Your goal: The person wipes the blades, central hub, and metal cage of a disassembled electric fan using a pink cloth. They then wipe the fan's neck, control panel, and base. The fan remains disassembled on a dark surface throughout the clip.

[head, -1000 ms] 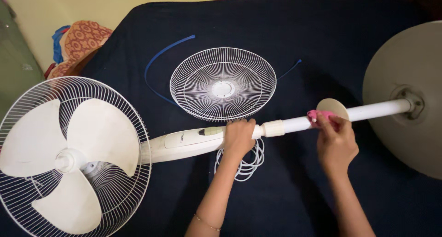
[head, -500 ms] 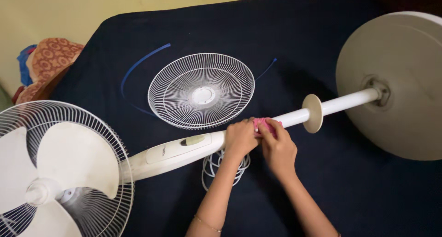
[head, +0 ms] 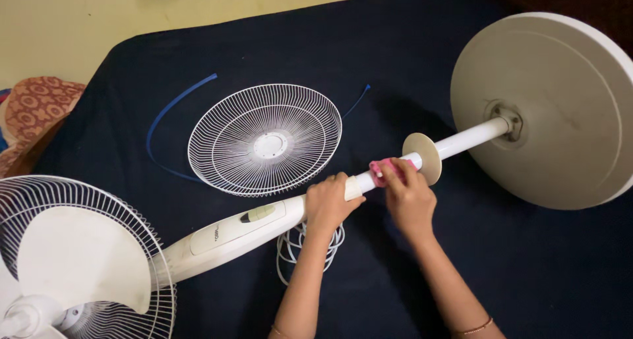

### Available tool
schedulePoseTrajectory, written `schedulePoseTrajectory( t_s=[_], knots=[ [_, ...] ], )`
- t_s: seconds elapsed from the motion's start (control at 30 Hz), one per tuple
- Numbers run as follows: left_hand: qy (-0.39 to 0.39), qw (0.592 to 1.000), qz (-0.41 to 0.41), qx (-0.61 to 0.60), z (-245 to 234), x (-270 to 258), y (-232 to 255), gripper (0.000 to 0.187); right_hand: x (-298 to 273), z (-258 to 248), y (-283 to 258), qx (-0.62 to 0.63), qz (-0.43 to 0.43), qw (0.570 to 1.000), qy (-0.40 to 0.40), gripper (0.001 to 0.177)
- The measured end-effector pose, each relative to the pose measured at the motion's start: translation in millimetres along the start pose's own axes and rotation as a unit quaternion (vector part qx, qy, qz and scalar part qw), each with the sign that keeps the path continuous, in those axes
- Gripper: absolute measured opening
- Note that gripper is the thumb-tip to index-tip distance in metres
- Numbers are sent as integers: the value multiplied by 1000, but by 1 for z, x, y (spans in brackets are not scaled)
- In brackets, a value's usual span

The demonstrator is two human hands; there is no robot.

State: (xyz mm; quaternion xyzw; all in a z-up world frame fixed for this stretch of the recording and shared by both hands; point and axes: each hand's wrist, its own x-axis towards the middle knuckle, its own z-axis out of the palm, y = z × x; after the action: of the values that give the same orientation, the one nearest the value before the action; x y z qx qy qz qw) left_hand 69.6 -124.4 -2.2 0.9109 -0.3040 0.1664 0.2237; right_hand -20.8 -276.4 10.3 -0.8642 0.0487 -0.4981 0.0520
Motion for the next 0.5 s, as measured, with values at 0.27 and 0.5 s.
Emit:
schedulePoseTrajectory(
  t_s=[0.27, 0.5],
  knots=[
    [-5, 1000, -6, 3, -1, -1, 1, 52, 4, -1, 30, -33, 20, 999, 22, 31],
    [-9, 1000, -1, -1, -1, -1, -1, 51, 4, 1, 44, -45, 29, 998, 32, 37]
  ],
)
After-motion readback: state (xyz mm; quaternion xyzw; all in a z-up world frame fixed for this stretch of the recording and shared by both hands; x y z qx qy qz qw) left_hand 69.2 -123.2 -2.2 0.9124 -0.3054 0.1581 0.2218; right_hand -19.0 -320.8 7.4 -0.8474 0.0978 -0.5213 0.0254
